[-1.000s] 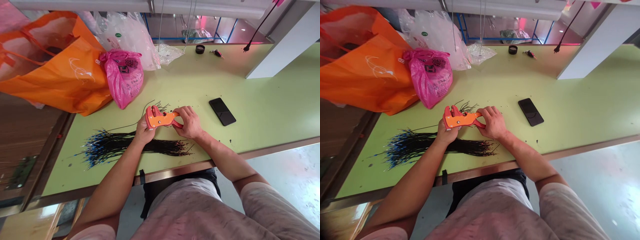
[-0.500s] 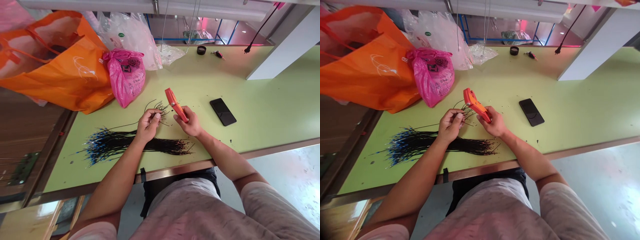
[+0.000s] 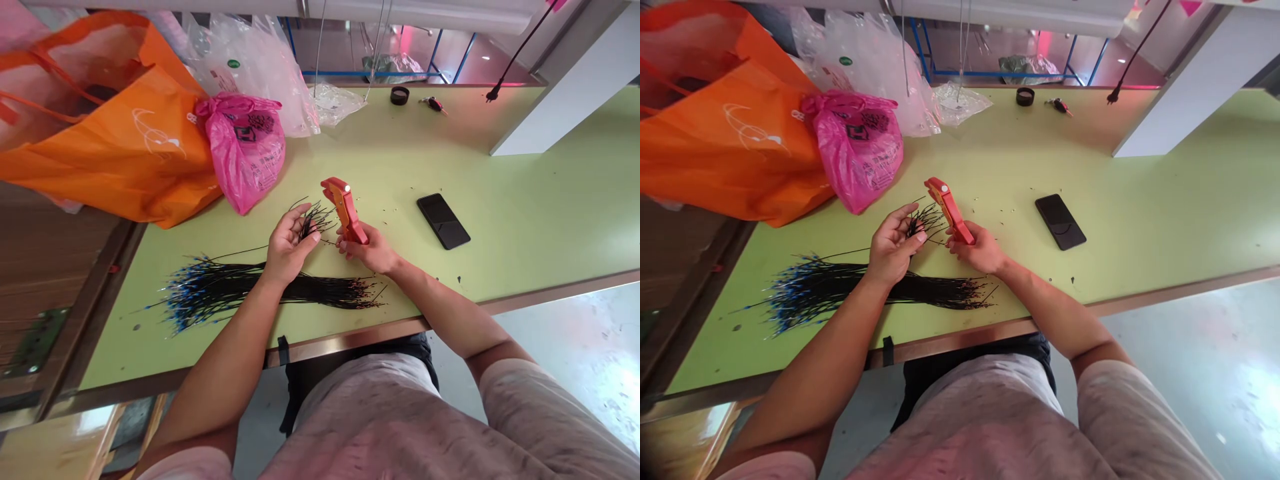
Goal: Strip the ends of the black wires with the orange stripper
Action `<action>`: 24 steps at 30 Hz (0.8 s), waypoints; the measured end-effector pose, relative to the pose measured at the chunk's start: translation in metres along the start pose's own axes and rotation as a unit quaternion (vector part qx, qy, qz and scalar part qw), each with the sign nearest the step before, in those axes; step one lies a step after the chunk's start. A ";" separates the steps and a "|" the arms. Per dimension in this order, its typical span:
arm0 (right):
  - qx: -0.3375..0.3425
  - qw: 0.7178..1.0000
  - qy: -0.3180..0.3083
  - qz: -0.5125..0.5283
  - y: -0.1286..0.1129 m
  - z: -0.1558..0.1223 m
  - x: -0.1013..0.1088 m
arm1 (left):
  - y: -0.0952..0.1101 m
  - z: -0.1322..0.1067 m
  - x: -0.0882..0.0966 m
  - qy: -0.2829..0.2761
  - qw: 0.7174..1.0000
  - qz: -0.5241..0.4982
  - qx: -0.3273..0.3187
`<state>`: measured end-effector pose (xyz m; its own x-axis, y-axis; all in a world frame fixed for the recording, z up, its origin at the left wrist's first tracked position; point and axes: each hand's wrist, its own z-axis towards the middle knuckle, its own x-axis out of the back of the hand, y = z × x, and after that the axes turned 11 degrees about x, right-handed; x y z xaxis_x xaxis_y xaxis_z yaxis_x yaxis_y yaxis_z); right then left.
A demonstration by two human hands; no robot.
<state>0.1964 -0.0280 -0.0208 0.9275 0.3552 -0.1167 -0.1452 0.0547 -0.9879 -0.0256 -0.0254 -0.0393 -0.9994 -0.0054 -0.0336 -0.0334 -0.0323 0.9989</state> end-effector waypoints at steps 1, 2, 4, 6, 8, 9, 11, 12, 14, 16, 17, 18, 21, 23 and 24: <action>-0.002 1.000 -0.005 -0.003 -0.001 -0.001 -0.001 | 0.000 0.000 0.000 -0.003 1.000 0.000 0.004; 0.000 1.000 -0.007 -0.007 -0.001 -0.001 -0.002 | 0.001 0.000 0.000 -0.007 1.000 0.002 0.008; 0.015 1.000 -0.007 -0.017 -0.001 -0.002 -0.002 | 0.002 0.000 -0.001 -0.021 1.000 0.006 0.014; 0.036 0.999 -0.006 -0.028 0.000 -0.002 -0.001 | 0.004 -0.001 -0.002 -0.040 0.999 0.012 0.023; 0.054 0.998 0.001 -0.039 0.001 -0.001 0.000 | 0.005 -0.003 -0.004 -0.064 0.997 0.022 0.040; 0.062 0.997 0.007 -0.044 0.001 0.000 0.000 | 0.006 -0.004 -0.005 -0.074 0.996 0.027 0.050; 0.077 0.995 0.019 -0.053 0.001 0.000 0.001 | 0.008 -0.005 -0.006 -0.090 0.993 0.033 0.071; 0.085 0.994 0.025 -0.058 0.001 0.000 0.001 | 0.009 -0.006 -0.007 -0.095 0.991 0.031 0.083; 0.105 0.991 0.029 -0.076 -0.002 -0.001 0.001 | 0.010 -0.007 -0.008 -0.106 0.988 0.012 0.111; 0.129 0.986 0.023 -0.102 -0.005 -0.002 0.001 | 0.010 -0.006 -0.009 -0.116 0.984 -0.018 0.135; 0.139 0.983 0.018 -0.117 -0.006 -0.003 0.000 | 0.010 -0.006 -0.010 -0.118 0.982 -0.033 0.141; 0.147 0.981 0.014 -0.129 -0.008 -0.004 -0.001 | 0.009 -0.005 -0.010 -0.118 0.982 -0.044 0.143; 0.165 0.975 0.008 -0.150 -0.009 -0.007 -0.003 | 0.004 -0.003 -0.012 -0.095 0.986 -0.053 0.125; 0.166 0.974 0.010 -0.156 -0.008 -0.007 -0.005 | 0.001 -0.002 -0.013 -0.078 0.991 -0.045 0.095; 0.163 0.974 0.012 -0.158 -0.007 -0.007 -0.005 | 0.001 -0.002 -0.013 -0.074 0.993 -0.036 0.079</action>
<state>0.1952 -0.0371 -0.0138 0.9510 0.2509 0.1809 0.0501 0.4520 -0.8906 -0.0128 -0.0278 -0.0381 -0.9839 0.1391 -0.1120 -0.0939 0.1303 0.9870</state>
